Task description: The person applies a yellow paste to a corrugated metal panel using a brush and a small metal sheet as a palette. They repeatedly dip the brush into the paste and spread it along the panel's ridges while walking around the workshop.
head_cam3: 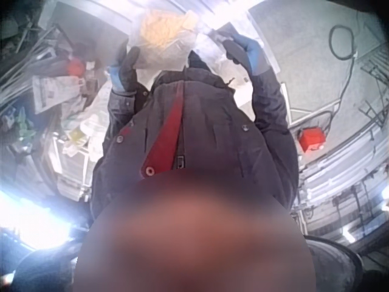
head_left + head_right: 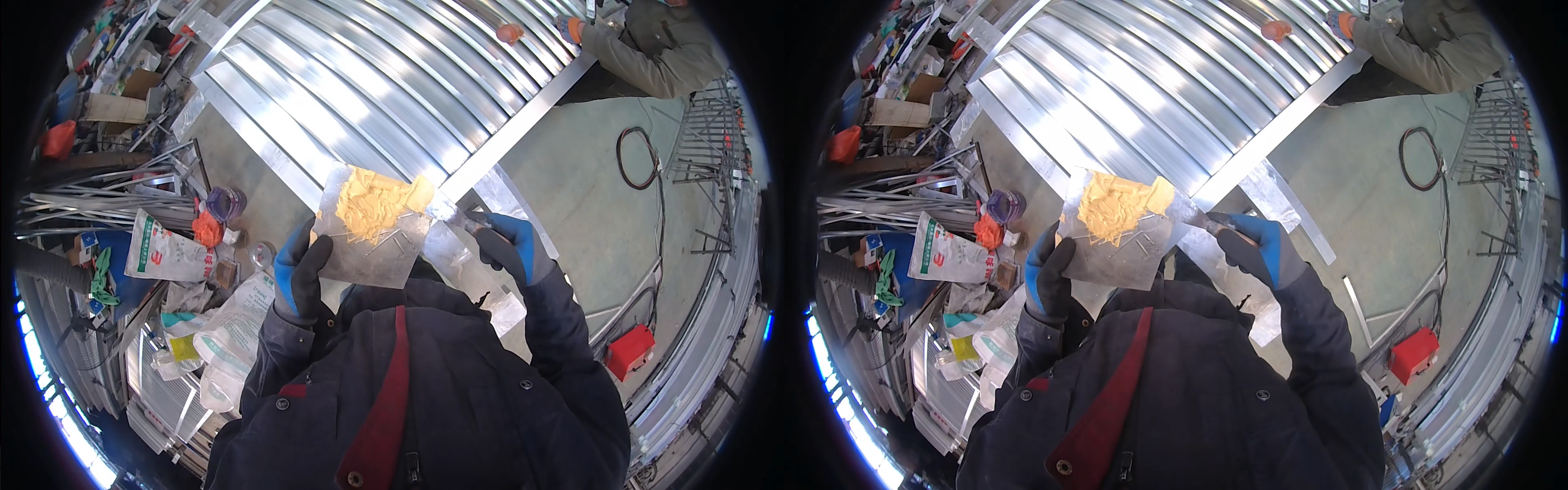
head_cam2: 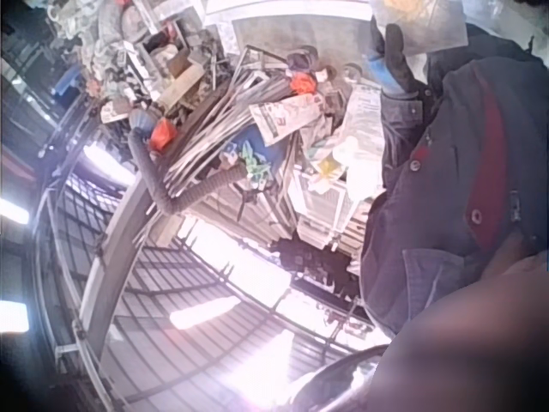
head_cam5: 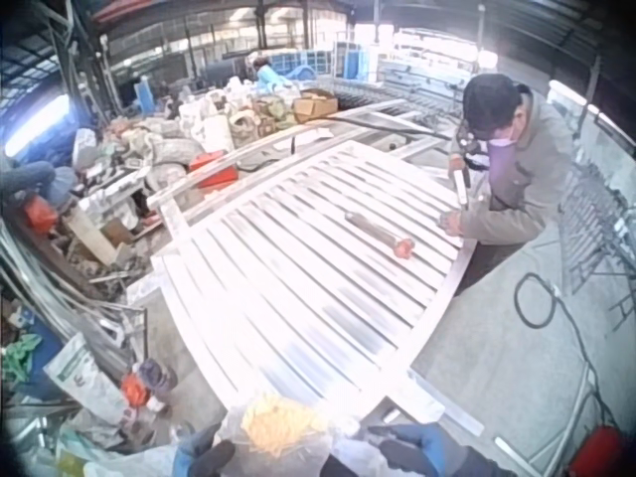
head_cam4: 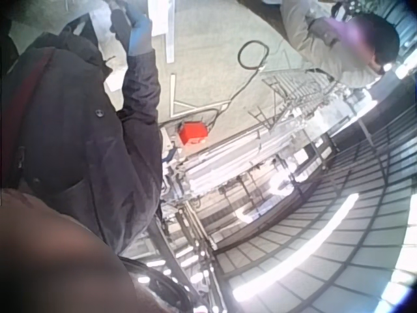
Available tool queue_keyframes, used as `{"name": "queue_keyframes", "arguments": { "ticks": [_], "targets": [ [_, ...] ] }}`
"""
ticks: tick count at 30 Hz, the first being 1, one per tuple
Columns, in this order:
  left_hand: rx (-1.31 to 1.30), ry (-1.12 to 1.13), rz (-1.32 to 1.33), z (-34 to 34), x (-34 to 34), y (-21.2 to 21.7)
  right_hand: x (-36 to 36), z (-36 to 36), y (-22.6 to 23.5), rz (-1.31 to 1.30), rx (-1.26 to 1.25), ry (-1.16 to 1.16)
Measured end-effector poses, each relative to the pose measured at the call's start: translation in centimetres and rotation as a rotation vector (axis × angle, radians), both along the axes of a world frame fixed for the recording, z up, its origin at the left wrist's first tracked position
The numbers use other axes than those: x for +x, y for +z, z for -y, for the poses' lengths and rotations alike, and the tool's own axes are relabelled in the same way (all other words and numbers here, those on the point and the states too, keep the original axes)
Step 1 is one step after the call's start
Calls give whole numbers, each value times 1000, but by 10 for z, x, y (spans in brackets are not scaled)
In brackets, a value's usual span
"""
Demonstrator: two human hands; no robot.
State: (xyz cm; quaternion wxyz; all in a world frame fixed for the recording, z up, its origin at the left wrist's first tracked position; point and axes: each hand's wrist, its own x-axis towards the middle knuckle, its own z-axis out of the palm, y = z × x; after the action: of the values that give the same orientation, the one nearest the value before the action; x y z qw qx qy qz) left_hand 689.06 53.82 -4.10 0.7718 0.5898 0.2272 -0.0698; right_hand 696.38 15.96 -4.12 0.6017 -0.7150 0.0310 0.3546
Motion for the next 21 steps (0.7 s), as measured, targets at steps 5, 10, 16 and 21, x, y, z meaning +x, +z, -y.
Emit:
{"name": "queue_keyframes", "arguments": {
  "ticks": [5, 10, 16, 21],
  "targets": [
    [1, 3, 21, 2, 2, 0, 9, -3, 1, 77, -9, 19],
    [35, -50, -5, 5, 10, 7, 25, -8, 3, 66, 19, 33],
    [88, -108, 13, 8, 14, 12, 44, -12, 6, 2, -4, 85],
    [32, -159, 27, 4, 12, 4, 54, -16, 2, 2, 28, 142]
  ]
}}
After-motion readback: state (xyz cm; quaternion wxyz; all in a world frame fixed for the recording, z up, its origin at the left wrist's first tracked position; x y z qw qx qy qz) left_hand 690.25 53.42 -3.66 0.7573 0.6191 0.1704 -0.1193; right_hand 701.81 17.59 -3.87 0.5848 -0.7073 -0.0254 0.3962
